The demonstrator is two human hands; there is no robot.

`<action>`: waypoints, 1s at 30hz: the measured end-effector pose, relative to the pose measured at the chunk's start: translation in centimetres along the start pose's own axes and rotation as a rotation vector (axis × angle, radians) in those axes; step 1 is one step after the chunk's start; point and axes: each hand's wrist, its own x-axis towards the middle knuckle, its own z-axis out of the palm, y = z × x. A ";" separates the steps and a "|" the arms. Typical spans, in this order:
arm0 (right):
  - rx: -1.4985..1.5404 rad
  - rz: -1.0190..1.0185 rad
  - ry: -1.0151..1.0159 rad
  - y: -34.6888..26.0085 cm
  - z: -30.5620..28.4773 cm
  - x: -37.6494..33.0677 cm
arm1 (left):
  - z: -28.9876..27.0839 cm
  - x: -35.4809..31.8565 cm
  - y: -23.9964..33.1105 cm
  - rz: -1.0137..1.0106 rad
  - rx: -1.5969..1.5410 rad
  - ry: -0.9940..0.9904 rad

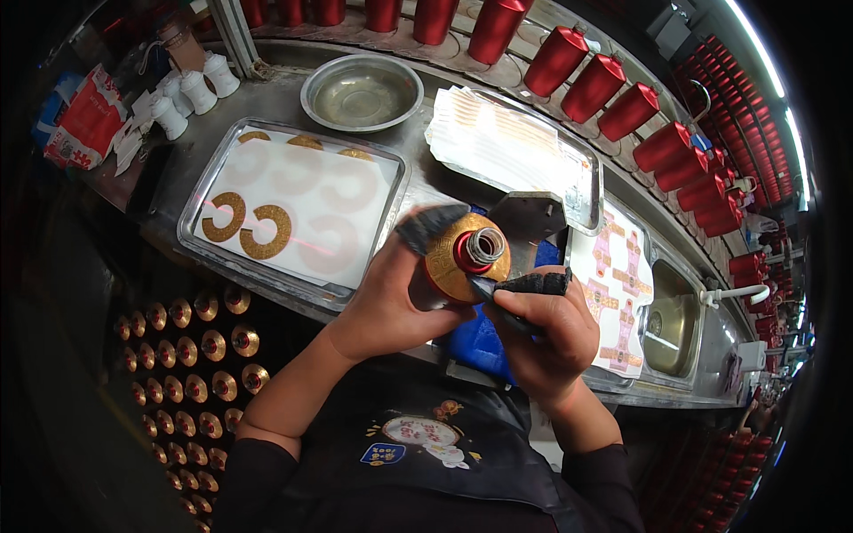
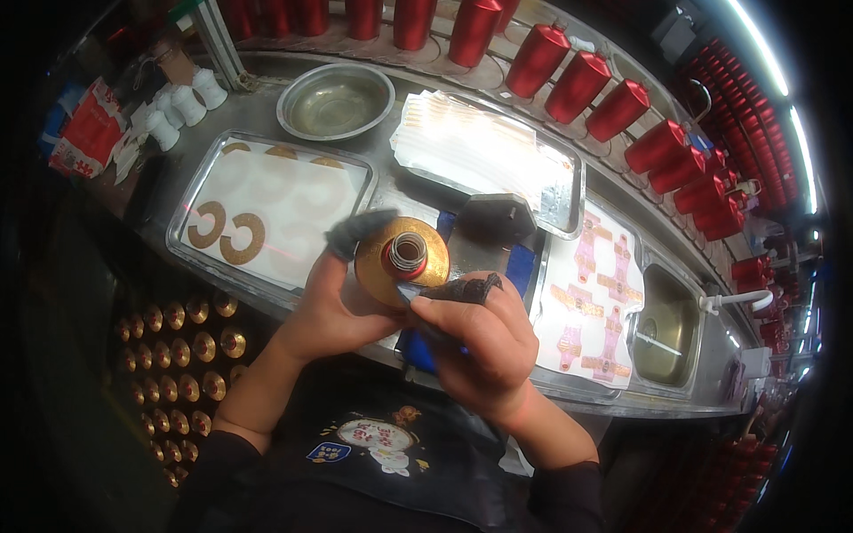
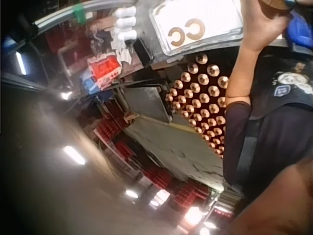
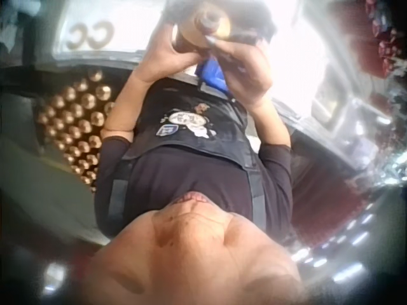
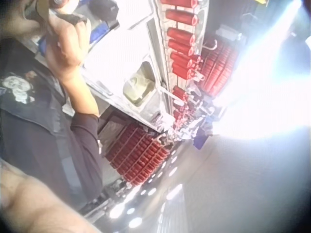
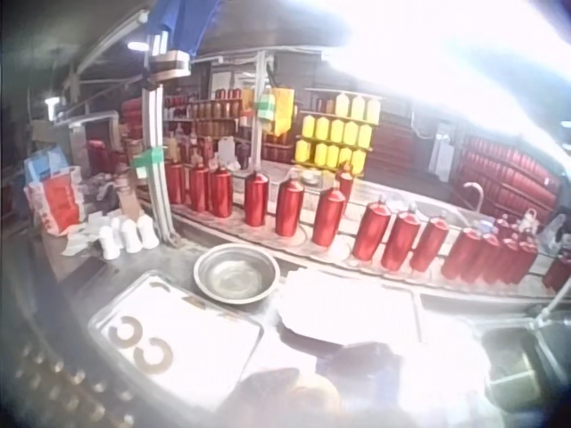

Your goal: The person applies a gold band and a red label to a red bottle, smoothing each with a blue cloth. They repeat the process on a second bottle, handling each item one at a time and placing the finished bottles aside.

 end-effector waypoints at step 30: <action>0.356 0.558 -0.065 5.9 -0.8 1.2 | -1.5 1.2 0.6 -0.014 0.254 -0.120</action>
